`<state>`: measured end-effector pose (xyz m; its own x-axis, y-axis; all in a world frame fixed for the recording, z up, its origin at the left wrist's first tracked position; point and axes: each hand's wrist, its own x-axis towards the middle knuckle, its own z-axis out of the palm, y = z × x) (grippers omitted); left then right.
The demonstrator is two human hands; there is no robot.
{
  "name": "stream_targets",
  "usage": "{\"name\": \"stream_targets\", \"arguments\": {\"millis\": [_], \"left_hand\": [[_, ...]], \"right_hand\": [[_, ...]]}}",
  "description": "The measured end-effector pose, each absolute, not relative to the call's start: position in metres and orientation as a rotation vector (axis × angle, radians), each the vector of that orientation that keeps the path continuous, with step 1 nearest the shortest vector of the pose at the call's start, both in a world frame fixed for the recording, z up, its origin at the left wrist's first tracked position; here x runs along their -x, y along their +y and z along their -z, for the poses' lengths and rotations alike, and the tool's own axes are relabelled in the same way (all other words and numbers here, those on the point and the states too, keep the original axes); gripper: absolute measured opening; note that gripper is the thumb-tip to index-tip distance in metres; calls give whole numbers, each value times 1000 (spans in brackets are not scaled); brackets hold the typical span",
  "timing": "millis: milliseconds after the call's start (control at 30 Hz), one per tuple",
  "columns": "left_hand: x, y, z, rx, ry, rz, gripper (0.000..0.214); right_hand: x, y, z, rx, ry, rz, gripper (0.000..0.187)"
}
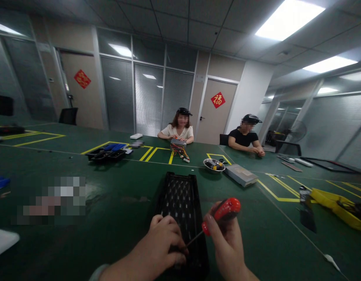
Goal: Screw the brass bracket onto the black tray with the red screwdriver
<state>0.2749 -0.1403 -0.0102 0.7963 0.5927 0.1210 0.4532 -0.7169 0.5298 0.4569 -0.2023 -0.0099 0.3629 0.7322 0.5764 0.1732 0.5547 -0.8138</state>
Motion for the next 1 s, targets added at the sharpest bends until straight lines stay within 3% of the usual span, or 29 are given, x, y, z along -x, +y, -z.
{"name": "stream_targets", "arguments": {"millis": [633, 867, 1000], "left_hand": [[-272, -142, 10, -2530, 744, -452, 14], [-270, -141, 11, -2538, 729, -435, 12], [-270, -140, 10, -2509, 734, -412, 13]], "right_hand": [[-463, -207, 6, 997, -1349, -508, 14], [-465, -210, 1, 1004, -1410, -526, 27], [-464, -212, -4, 992, -1512, -464, 11]]}}
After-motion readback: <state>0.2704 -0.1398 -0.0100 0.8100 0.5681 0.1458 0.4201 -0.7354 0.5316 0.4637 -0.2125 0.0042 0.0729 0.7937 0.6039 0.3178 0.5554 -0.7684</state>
